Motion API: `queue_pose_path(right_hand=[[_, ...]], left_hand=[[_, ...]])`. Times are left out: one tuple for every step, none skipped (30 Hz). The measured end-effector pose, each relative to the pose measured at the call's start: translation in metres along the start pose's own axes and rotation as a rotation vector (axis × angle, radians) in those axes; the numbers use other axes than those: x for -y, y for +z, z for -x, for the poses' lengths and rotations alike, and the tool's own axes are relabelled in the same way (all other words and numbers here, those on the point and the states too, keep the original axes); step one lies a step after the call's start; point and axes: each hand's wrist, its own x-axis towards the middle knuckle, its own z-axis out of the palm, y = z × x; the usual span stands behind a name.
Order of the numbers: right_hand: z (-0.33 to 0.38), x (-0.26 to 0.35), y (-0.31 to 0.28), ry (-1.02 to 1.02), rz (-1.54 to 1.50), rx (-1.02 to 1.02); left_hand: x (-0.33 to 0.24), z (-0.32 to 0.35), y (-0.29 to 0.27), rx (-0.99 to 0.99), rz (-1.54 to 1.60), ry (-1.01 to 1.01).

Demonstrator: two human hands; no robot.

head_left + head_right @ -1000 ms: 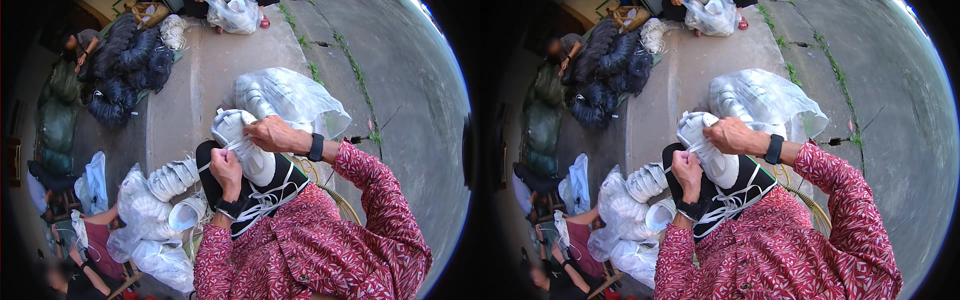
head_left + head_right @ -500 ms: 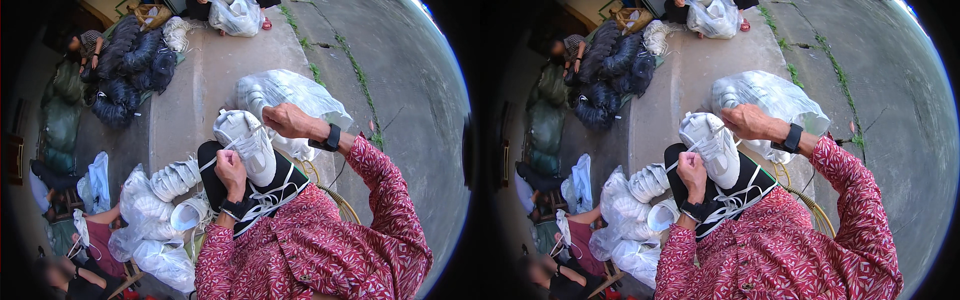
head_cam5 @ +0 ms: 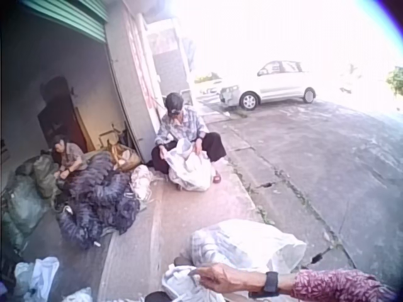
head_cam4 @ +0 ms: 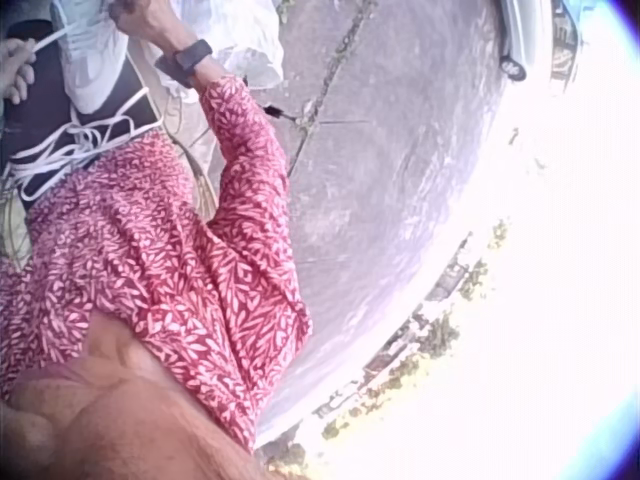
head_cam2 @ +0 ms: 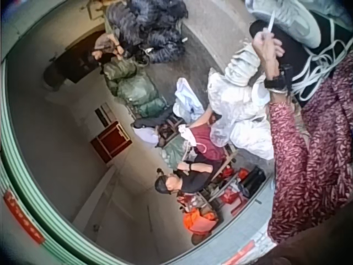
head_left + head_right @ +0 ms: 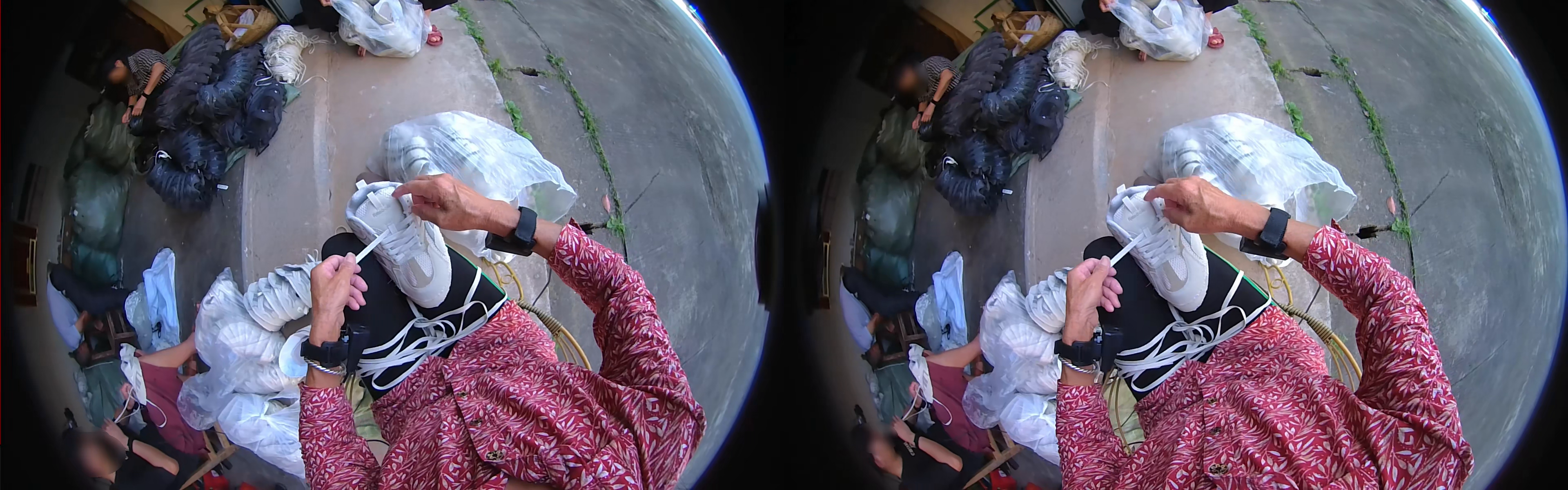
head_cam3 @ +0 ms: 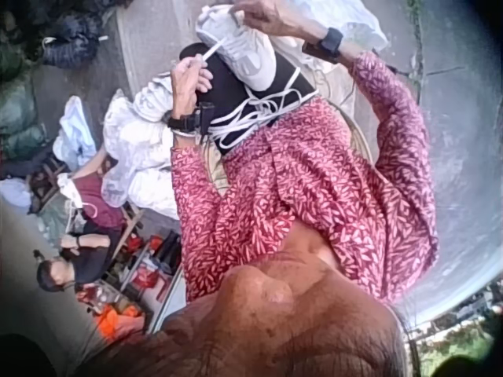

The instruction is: Insert laces into a white athletic shoe upper.

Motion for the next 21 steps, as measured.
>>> queue_pose_path(right_hand=[[0.000,-0.005,0.005,-0.091,0.012,-0.045],[-0.002,-0.005,0.006,-0.089,0.011,-0.045],[-0.004,-0.004,0.007,-0.111,0.025,-0.042],[-0.005,-0.004,0.008,-0.133,0.039,-0.038],[-0.006,-0.004,0.009,-0.133,0.037,-0.038],[-0.006,-0.003,0.009,-0.139,0.044,-0.032],[-0.006,-0.001,0.009,-0.146,0.052,-0.028],[-0.007,0.000,0.007,-0.149,0.057,-0.031],[-0.005,0.001,0.004,-0.024,0.002,0.029],[-0.003,0.002,0.001,0.100,-0.052,0.087],[0.001,-0.002,-0.001,0.094,-0.038,0.073],[0.006,-0.008,0.001,0.131,-0.214,0.013],[0.011,-0.013,-0.002,0.164,-0.390,-0.046],[0.013,-0.013,-0.008,0.153,-0.379,-0.055],[0.017,-0.011,-0.014,0.251,-0.539,-0.088],[0.022,-0.012,-0.021,0.349,-0.701,-0.122],[0.026,-0.018,-0.030,0.387,-0.685,-0.093],[0.030,-0.020,-0.038,0.384,-0.679,-0.098],[0.034,-0.022,-0.044,0.405,-0.798,-0.184],[0.040,-0.024,-0.052,0.427,-0.915,-0.273],[0.045,-0.029,-0.059,0.444,-0.955,-0.356]], left_hand=[[0.003,-0.003,-0.006,0.004,-0.001,-0.001],[0.008,-0.006,-0.013,-0.025,0.015,0.069],[0.013,-0.009,-0.019,-0.054,0.032,0.139],[0.017,-0.011,-0.025,-0.053,0.032,0.139],[0.019,-0.012,-0.030,-0.089,0.049,0.117],[0.022,-0.012,-0.033,-0.124,0.065,0.097],[0.027,-0.011,-0.033,-0.105,0.079,0.080],[0.027,-0.010,-0.032,-0.104,0.078,0.086],[0.027,-0.008,-0.029,-0.131,0.121,0.132],[0.025,-0.004,-0.026,-0.156,0.164,0.179],[0.016,0.002,-0.020,-0.205,0.180,0.191],[0.017,0.005,-0.017,-0.238,0.192,0.228],[0.019,0.005,-0.015,-0.227,0.198,0.228],[0.023,0.006,-0.013,-0.222,0.203,0.222],[0.023,0.010,-0.006,-0.122,0.250,0.175],[0.022,0.014,0.002,-0.022,0.294,0.127],[0.021,0.015,0.009,0.079,0.360,0.051],[0.020,0.015,0.013,0.167,0.404,-0.022],[0.023,0.011,0.013,0.234,0.506,-0.027],[0.026,0.008,0.014,0.305,0.608,-0.036],[0.024,0.008,0.015,0.308,0.606,-0.035]])
